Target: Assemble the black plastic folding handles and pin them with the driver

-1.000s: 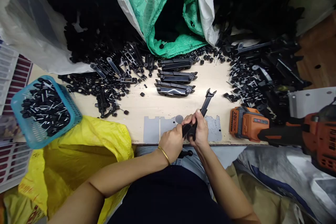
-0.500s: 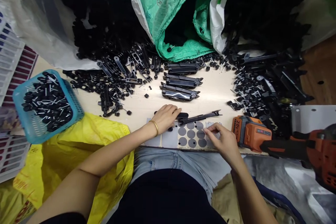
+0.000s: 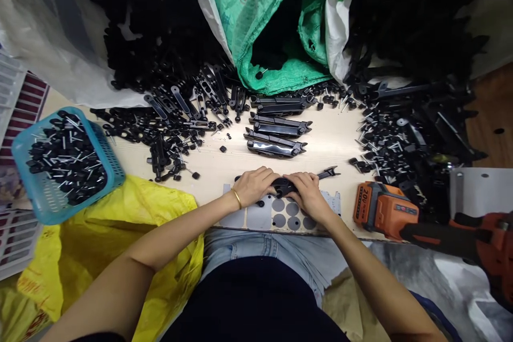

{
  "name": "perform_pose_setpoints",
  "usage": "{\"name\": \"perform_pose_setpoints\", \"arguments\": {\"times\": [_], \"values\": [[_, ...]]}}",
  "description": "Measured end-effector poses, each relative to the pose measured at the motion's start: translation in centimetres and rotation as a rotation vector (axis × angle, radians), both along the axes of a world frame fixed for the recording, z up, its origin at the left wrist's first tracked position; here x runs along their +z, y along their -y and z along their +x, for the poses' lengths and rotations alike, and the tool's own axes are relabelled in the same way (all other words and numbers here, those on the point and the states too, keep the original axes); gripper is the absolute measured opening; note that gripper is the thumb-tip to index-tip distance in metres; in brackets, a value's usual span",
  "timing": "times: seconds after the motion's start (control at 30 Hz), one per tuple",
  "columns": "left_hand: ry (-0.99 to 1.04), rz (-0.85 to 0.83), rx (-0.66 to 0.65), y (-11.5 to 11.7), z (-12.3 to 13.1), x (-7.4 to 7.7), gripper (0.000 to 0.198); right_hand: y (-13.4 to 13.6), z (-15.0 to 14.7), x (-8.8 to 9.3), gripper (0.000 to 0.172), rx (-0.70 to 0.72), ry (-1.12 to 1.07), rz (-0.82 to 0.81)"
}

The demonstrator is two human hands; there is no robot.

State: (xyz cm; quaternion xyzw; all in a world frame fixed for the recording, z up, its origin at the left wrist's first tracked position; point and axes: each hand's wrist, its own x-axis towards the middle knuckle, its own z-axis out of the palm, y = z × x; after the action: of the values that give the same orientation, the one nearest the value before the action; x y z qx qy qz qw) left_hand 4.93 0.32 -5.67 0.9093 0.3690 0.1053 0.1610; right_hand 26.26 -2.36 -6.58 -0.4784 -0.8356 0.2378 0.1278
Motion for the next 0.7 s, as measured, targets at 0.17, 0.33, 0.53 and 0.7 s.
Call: {"name": "perform_pose_setpoints", "arguments": {"times": [0.17, 0.33, 0.53, 0.7], "values": [[-0.032, -0.090, -0.067, -1.1, -0.1, 0.5, 0.030, 0.2, -0.6, 1.3, 0.036, -0.082, -0.027, -0.058], [-0.026, -0.153, -0.120, -2.3, 0.0, 0.7, 0.032, -2.8, 2.2, 3.5, 0.027, -0.261, -0.171, -0.197], [0.022, -0.178, -0.244, -1.2, 1.4, 2.2, 0.055, -15.6, 4.4, 2.4, 0.029, -0.723, -0.036, 0.120], [0.209, -0.031, -0.063, 0.0, -1.4, 2.7, 0.033, -19.8, 3.3, 2.0, 0.022, -0.731, -0.045, 0.140]]}}
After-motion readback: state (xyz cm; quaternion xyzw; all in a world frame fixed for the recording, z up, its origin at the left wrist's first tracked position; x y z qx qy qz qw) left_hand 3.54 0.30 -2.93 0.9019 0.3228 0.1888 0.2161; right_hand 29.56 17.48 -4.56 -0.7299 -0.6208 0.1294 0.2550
